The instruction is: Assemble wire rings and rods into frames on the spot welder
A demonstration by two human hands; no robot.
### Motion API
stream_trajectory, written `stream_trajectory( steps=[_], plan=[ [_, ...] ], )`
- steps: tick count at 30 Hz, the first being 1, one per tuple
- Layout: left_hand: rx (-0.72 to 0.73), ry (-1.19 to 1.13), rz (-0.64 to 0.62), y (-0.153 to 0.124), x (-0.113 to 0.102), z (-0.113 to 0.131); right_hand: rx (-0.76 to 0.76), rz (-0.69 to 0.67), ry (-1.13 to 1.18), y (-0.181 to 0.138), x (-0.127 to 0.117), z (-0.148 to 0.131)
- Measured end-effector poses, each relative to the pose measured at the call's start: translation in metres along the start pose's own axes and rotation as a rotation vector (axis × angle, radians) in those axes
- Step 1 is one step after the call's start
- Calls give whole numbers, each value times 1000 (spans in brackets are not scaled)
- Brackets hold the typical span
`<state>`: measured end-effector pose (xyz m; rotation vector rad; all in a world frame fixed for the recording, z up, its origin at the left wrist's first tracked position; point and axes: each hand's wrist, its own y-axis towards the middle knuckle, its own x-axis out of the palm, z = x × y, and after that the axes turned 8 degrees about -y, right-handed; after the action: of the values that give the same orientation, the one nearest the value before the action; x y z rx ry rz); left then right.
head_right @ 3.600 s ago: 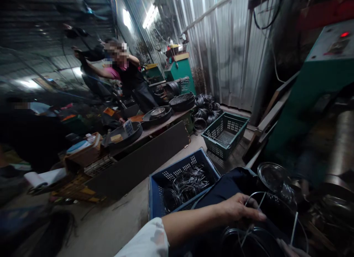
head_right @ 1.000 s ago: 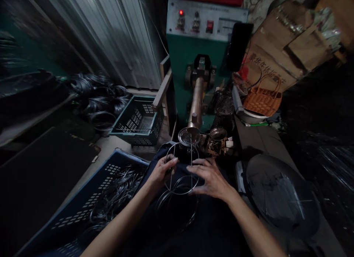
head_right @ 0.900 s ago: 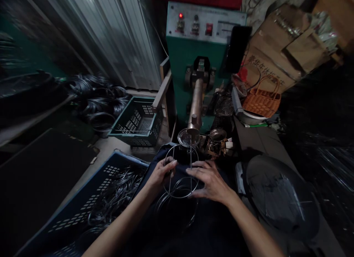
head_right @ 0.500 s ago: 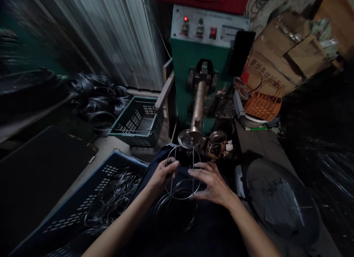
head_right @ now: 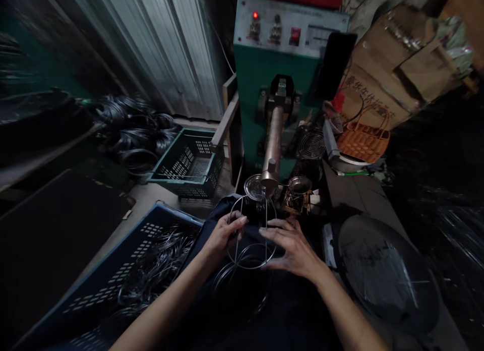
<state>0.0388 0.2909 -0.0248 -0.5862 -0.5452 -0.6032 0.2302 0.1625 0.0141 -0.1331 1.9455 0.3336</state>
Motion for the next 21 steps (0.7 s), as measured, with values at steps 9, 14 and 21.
stream_trajectory(
  steps=[9,14,21],
  plan=[
    [-11,63,21,13,5,19,48,10,-45,10,-10,10],
    [83,89,-12,59,5,44,250,253,246,48,-20,71],
    [178,119,-11,100,6,67,384,148,528,121,-15,97]
  ],
)
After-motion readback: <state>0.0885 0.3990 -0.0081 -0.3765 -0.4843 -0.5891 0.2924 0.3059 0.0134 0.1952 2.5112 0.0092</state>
